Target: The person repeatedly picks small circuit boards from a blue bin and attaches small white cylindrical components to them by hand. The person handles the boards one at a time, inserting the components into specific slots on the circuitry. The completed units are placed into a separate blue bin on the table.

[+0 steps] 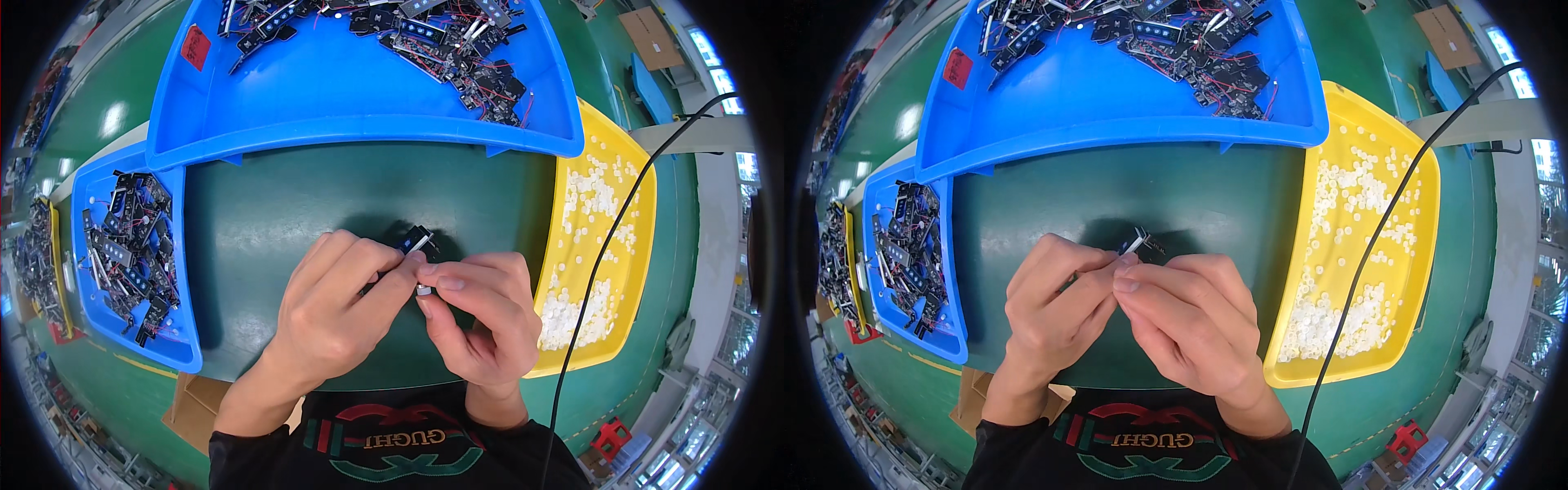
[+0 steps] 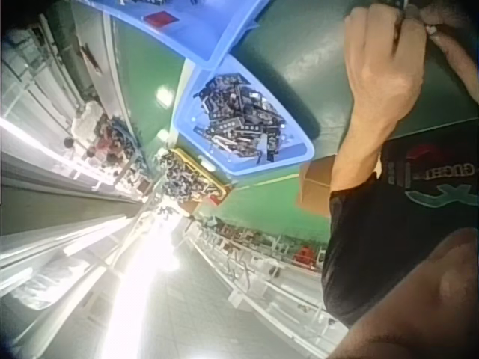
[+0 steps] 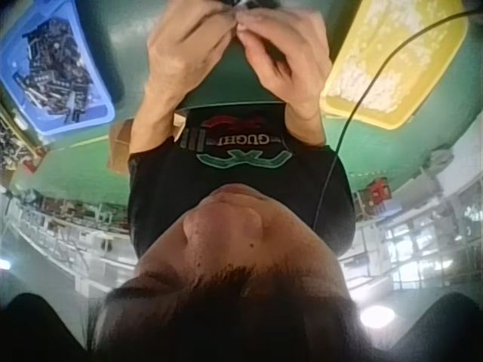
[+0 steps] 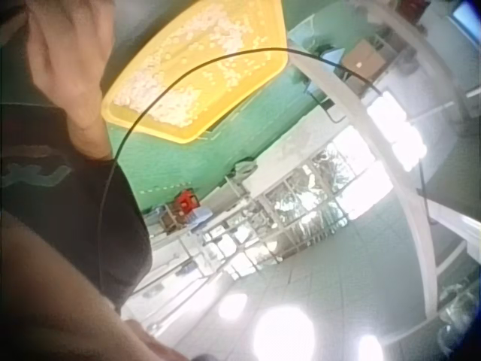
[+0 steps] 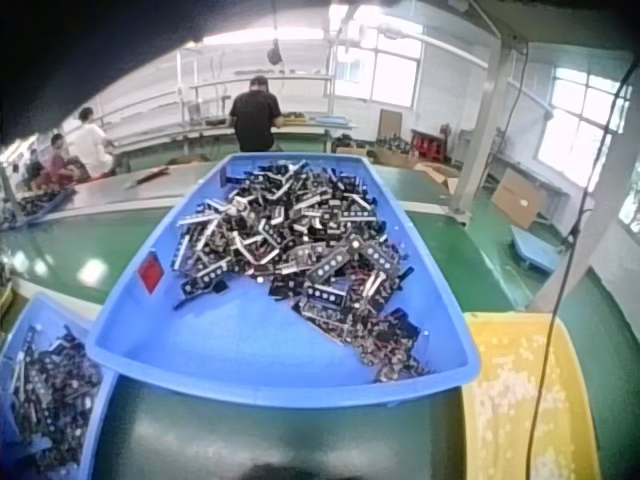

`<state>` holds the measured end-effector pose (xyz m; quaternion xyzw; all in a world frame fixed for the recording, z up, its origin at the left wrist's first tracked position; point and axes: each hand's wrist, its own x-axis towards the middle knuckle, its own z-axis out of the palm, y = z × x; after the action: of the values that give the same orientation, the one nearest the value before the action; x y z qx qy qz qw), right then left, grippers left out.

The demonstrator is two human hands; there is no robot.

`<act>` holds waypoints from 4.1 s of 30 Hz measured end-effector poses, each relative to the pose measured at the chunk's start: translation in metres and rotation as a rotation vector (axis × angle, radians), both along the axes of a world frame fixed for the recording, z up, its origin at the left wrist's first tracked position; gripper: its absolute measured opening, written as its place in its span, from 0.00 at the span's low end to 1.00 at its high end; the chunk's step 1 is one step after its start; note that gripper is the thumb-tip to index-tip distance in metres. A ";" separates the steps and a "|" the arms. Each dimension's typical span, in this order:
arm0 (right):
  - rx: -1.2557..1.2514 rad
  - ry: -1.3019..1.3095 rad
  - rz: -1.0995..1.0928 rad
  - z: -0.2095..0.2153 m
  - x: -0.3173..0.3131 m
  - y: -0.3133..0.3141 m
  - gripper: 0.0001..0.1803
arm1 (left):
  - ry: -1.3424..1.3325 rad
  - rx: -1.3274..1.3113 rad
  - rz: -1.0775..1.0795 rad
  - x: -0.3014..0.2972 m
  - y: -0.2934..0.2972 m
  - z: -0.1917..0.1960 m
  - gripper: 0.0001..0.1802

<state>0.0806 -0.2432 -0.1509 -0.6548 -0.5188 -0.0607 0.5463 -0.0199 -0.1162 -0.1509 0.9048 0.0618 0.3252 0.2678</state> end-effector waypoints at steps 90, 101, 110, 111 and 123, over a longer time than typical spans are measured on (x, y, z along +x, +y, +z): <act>-0.508 -0.089 -0.485 0.021 0.059 -0.119 0.09 | -0.131 -0.262 0.423 0.084 0.105 0.078 0.06; 0.036 0.167 -0.261 0.056 0.016 -0.077 0.12 | -0.338 -1.654 -0.078 -0.008 0.032 0.036 0.18; 0.180 0.863 0.125 0.022 -0.015 0.003 0.10 | -0.178 -1.669 -0.299 -0.009 0.007 0.020 0.29; 0.201 0.960 0.132 0.017 -0.015 0.007 0.10 | -0.139 -1.611 -0.290 -0.012 0.010 0.016 0.26; 0.180 0.915 0.127 0.009 -0.013 0.005 0.10 | -0.173 -1.586 -0.153 -0.013 0.007 0.018 0.07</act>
<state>0.0676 -0.2379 -0.1415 -0.5311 -0.2565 0.2229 0.7762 -0.0325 -0.1094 -0.1333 0.4183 0.1914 0.2343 0.8564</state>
